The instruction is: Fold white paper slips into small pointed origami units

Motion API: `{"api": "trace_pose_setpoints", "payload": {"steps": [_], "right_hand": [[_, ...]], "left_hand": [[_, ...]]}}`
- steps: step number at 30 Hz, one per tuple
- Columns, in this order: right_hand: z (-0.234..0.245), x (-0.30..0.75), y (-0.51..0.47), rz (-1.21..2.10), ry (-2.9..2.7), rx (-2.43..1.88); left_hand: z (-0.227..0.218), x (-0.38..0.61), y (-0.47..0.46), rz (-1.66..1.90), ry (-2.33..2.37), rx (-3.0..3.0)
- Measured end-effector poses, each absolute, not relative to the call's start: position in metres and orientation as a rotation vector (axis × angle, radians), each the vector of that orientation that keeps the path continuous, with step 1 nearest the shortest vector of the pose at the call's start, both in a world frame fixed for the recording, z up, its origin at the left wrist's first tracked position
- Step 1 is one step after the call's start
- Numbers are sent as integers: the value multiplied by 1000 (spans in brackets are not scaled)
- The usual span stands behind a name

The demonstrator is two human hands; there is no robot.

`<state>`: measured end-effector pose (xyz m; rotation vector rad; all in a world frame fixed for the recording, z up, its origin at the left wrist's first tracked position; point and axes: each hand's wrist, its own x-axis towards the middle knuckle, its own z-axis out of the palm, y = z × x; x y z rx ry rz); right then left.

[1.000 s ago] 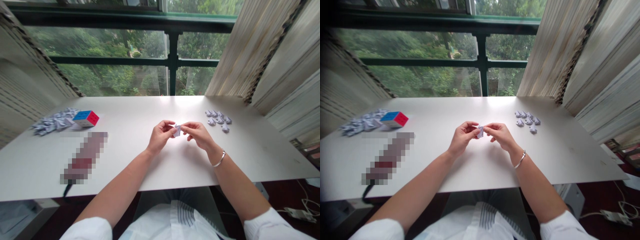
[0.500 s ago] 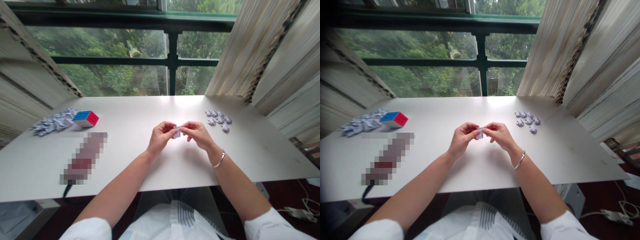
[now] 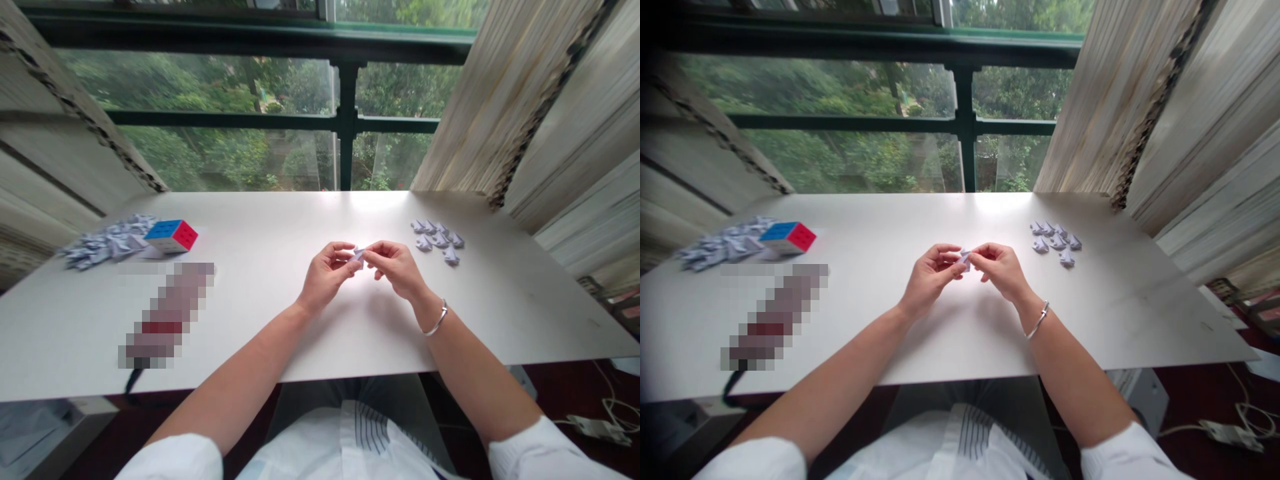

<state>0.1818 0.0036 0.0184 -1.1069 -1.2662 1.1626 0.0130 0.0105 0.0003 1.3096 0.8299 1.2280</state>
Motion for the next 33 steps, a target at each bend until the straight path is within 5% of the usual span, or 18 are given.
{"api": "trace_pose_setpoints", "payload": {"steps": [33], "right_hand": [[12, 174, 1, 958, -1464, -1149]], "left_hand": [[13, 5, 10, 1120, 896, 1363]]}}
